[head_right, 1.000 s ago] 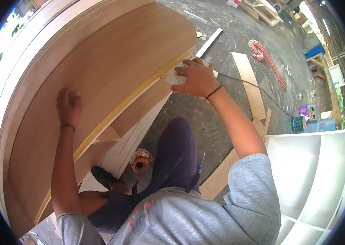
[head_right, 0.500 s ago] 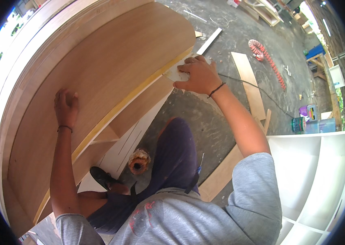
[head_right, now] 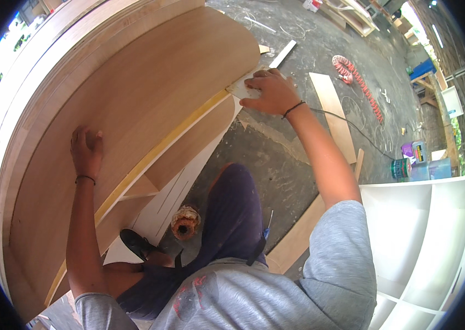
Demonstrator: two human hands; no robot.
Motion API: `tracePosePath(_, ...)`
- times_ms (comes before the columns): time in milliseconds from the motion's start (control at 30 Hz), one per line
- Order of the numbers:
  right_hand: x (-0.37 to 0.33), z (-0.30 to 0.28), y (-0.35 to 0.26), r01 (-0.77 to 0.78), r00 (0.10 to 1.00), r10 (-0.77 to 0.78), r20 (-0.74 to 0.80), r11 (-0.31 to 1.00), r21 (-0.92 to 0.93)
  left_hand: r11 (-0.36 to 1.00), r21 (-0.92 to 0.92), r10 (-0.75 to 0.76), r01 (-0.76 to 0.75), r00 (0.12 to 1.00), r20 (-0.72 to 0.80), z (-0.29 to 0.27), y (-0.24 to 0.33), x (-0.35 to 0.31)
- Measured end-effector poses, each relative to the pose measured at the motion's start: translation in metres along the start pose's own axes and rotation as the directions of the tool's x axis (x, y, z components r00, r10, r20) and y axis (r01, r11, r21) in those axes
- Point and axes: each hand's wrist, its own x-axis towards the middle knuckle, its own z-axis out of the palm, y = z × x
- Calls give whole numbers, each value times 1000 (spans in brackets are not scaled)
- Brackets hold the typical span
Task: The person applies adhesive to the edge of a curved wooden shelf unit using a spatula, then measures the edge with a tape measure and manually applies a thin flexible wood strip to the glued surface.
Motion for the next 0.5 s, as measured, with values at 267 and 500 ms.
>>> tracePosePath(267, 4, -18, -2, -2, 987, 14, 162, 997, -73, 998, 47, -40, 39, 999, 32, 0, -9, -1)
tracePosePath(500, 2, -6, 8, -21, 997, 24, 72, 999, -43, 1000, 0, -7, 7, 1000, 22, 0, -2, 1)
